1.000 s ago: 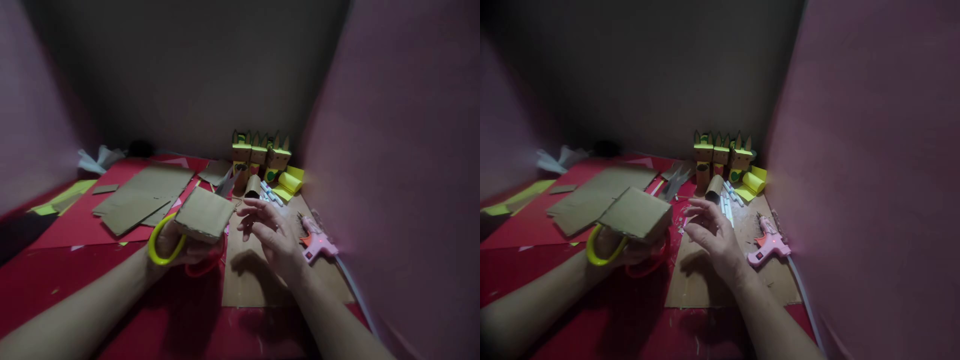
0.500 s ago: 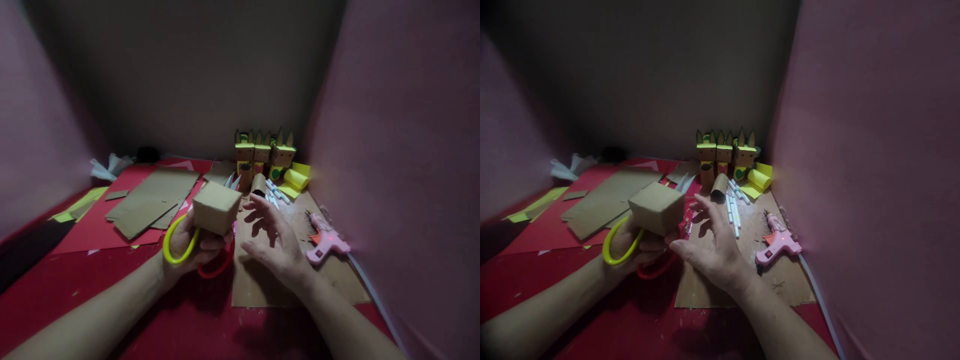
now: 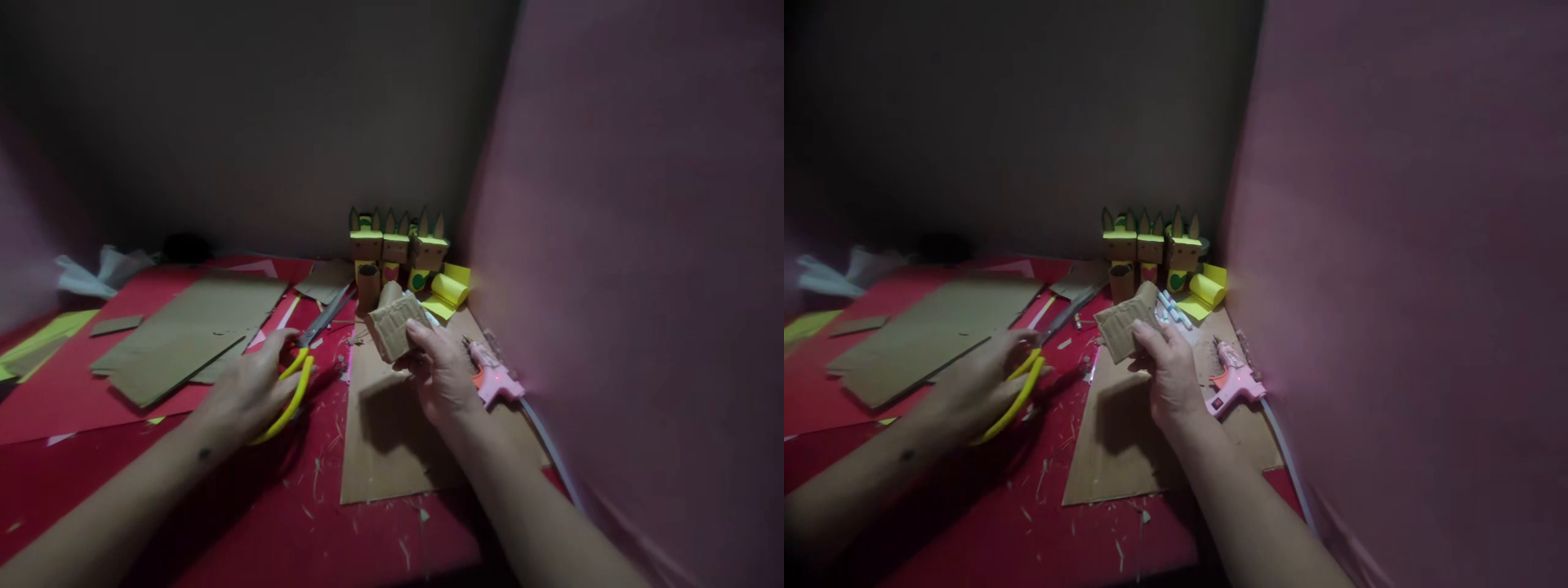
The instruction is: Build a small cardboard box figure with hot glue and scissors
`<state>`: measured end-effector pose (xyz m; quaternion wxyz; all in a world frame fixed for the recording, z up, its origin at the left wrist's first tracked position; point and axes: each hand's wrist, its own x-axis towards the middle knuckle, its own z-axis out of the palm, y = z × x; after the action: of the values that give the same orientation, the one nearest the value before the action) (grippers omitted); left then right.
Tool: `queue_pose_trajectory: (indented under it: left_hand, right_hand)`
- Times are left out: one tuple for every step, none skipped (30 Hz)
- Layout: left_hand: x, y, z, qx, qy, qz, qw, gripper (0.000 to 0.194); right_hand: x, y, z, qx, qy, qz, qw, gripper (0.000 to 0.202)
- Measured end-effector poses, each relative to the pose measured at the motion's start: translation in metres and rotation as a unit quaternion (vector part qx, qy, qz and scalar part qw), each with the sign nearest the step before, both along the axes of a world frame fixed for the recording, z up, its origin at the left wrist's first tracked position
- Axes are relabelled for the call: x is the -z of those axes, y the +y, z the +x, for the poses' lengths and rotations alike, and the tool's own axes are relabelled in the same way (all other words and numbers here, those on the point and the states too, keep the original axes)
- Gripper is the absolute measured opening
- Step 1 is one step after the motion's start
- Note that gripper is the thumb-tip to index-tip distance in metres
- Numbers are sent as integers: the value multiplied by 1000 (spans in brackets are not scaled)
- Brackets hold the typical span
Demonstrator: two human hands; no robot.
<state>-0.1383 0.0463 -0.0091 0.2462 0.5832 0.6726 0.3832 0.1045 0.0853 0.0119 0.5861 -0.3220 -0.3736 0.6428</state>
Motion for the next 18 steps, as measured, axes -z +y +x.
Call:
queue_pose_trajectory:
  left_hand:
    - [3,1,-3,13,108,4,994,51]
    - [6,2,-5,30,164,-8,986,50]
    - [10,2,-5,57,215,-13,975,46]
    - [12,2,-4,90,253,-9,963,43]
    - [14,1,-3,124,276,8,953,39]
    - [14,0,-1,156,298,38,941,35]
    - [13,-1,0,178,318,76,928,33]
    - [10,-3,2,183,320,111,923,33]
    - [7,-6,4,173,297,138,929,35]
    - [3,-8,6,156,255,157,941,40]
    - [1,-10,10,136,198,168,956,51]
    - [0,-13,14,126,147,177,965,65]
    - [0,-15,19,133,115,193,965,79]
    - [2,-16,25,146,106,202,963,93]
    - [5,-17,31,158,106,204,960,101]
    - [8,-17,36,165,107,209,958,103]
    - [11,-17,40,158,104,212,959,99]
    - [13,-16,43,150,100,211,961,91]
  right_hand:
    - [1,1,0,-2,7,-8,1000,38]
    - [2,2,0,-8,12,-14,1000,40]
    - [3,3,0,-17,13,-17,1000,42]
    - [4,3,0,-24,11,-19,999,44]
    - [5,4,0,-30,6,-20,999,45]
    - [5,4,0,-32,-3,-19,999,47]
    - [5,5,0,-33,-12,-17,999,48]
    - [6,5,0,-33,-22,-15,999,49]
    - [7,5,-1,-34,-30,-12,999,49]
    - [8,5,-2,-36,-37,-9,999,50]
    - [9,4,-4,-40,-43,-8,998,51]
    - [11,2,-6,-45,-48,-8,998,52]
    - [12,1,-8,-51,-53,-10,997,53]
    - [14,-2,-10,-61,-58,-13,996,54]
    - [16,-4,-12,-75,-65,-15,995,56]
    - [17,-7,-13,-93,-71,-14,993,57]
    - [18,-9,-13,-118,-76,-9,990,59]
    - [18,-11,-13,-147,-80,-2,986,62]
